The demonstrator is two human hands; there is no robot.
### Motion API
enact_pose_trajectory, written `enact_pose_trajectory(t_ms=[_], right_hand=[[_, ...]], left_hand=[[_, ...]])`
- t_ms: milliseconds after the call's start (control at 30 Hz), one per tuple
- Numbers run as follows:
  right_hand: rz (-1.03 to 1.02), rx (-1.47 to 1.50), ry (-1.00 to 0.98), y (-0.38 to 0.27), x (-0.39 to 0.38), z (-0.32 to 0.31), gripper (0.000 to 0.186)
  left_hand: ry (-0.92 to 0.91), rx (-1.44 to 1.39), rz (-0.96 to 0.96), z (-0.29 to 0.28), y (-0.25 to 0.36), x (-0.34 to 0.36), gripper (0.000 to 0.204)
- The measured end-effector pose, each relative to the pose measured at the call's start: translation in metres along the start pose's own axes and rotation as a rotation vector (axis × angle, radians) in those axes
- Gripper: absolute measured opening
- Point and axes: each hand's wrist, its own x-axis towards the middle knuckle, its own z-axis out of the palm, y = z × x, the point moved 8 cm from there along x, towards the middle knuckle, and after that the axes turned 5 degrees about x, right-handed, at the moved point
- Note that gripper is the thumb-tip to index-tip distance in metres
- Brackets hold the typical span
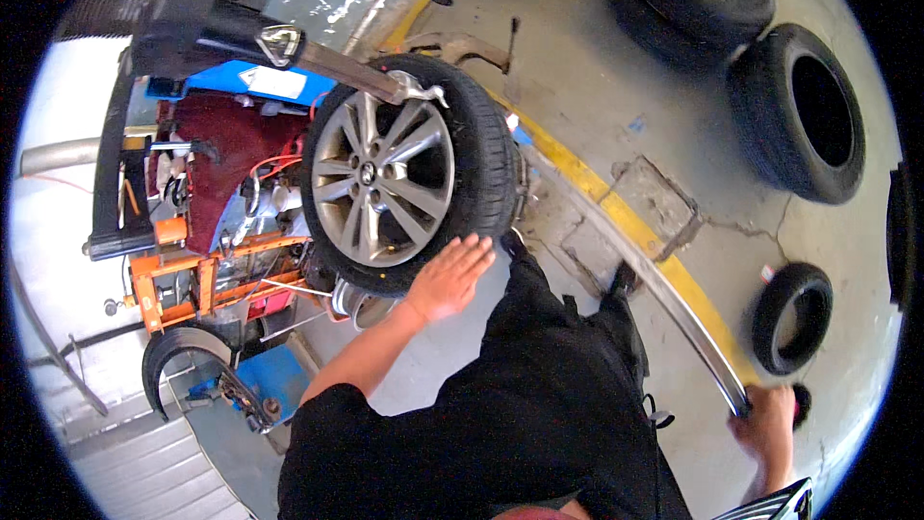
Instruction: The person uses a tire changing machine to mount a tire onto a car wheel rim. They apply lubricant to the tire bead, secure the wheel on the machine, and use the machine's arm and a pry bar to guide the tire onto the rim. The person repeats this process for a second tire.
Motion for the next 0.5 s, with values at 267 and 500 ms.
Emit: enact_pose_trajectory(t_ms=[267,500], right_hand=[[-0.062,-0.16,-0.202,-0.03,0.243,0.161,0.021],[-0.024,0.025,-0.168,-0.07,0.348,0.243,0.024]], left_hand=[[0.11,0.041,-0.125,-0.006,-0.006,0.113,0.056],[0.025,0.102,-0.103,0.022,-0.004,0.091,0.038]])
